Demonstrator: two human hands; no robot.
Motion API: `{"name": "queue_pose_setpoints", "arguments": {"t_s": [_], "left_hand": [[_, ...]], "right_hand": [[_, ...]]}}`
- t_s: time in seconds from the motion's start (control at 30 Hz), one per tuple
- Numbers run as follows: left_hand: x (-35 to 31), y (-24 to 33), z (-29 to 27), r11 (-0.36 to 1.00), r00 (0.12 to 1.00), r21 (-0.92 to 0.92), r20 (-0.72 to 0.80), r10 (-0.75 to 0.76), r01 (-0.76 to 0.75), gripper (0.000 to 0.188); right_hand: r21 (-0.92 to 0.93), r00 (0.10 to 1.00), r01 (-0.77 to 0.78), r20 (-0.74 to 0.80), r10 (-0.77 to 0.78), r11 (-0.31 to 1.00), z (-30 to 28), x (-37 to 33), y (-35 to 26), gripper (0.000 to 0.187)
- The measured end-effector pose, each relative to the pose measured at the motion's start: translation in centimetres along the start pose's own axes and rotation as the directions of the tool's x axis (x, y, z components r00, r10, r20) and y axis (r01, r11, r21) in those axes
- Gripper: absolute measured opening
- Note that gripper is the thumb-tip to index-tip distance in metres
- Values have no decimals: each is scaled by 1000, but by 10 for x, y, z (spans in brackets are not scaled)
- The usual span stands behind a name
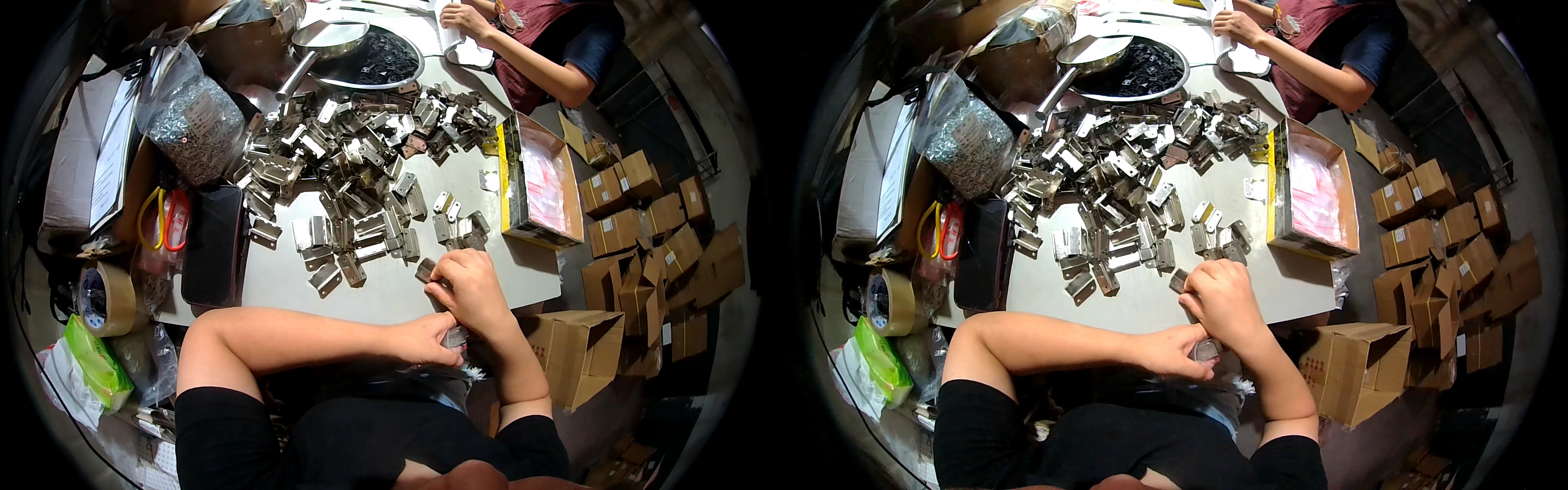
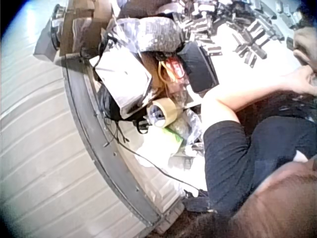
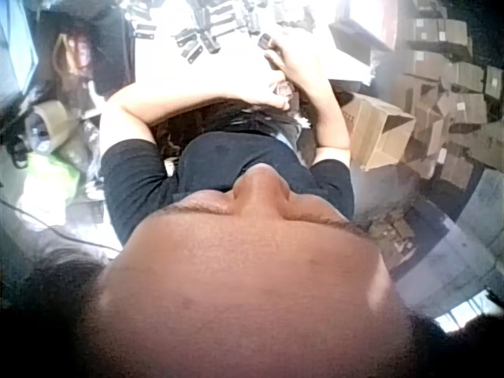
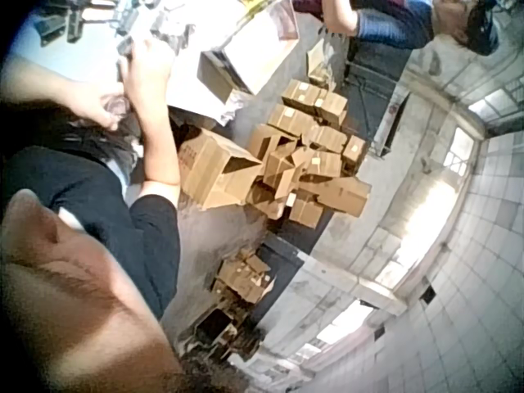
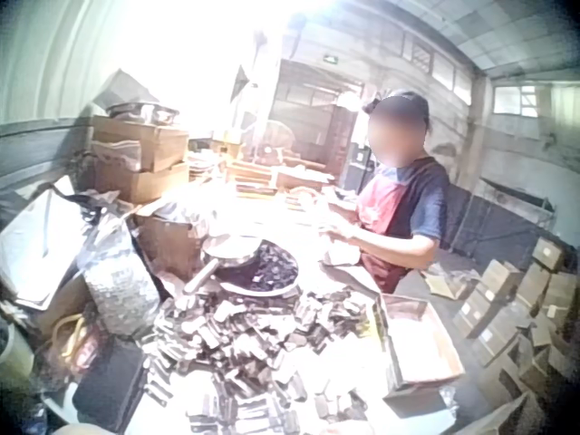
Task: The person repeatedly picks up small metal hardware pieces from a table, places them into small clear plastic bags, and sets the filled bags into a cardboard box. Another person works across the table with papers and a bowl of small parts.
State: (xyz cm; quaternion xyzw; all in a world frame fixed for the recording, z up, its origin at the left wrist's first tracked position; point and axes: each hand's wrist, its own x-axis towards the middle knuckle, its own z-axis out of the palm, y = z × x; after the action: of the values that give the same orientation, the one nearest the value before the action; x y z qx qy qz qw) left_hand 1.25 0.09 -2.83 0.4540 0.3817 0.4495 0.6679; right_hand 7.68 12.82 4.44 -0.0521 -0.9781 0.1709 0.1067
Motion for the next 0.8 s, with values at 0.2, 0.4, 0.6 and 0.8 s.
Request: {"name": "queue_pose_setpoints", "arguments": {"t_s": [0.2,0.4,0.6,0.8], "left_hand": [[-6,21,-2,1000,999,12,-34,15,-15,46],[-5,11,-1,902,1000,-432,11,22,-15,51],[-2,12,0,895,999,-445,-1,42,-38,50],[-3,13,2,961,986,-221,-78,150,-164,50]], "right_hand": [[330,992,-86,-63,113,940,-28,-7,4,17],[542,961,-160,276,5,825,-72,-45,4,16],[525,974,-137,224,19,840,-64,-59,-2,17],[418,962,-268,168,216,868,-53,-59,-27,16]]}}
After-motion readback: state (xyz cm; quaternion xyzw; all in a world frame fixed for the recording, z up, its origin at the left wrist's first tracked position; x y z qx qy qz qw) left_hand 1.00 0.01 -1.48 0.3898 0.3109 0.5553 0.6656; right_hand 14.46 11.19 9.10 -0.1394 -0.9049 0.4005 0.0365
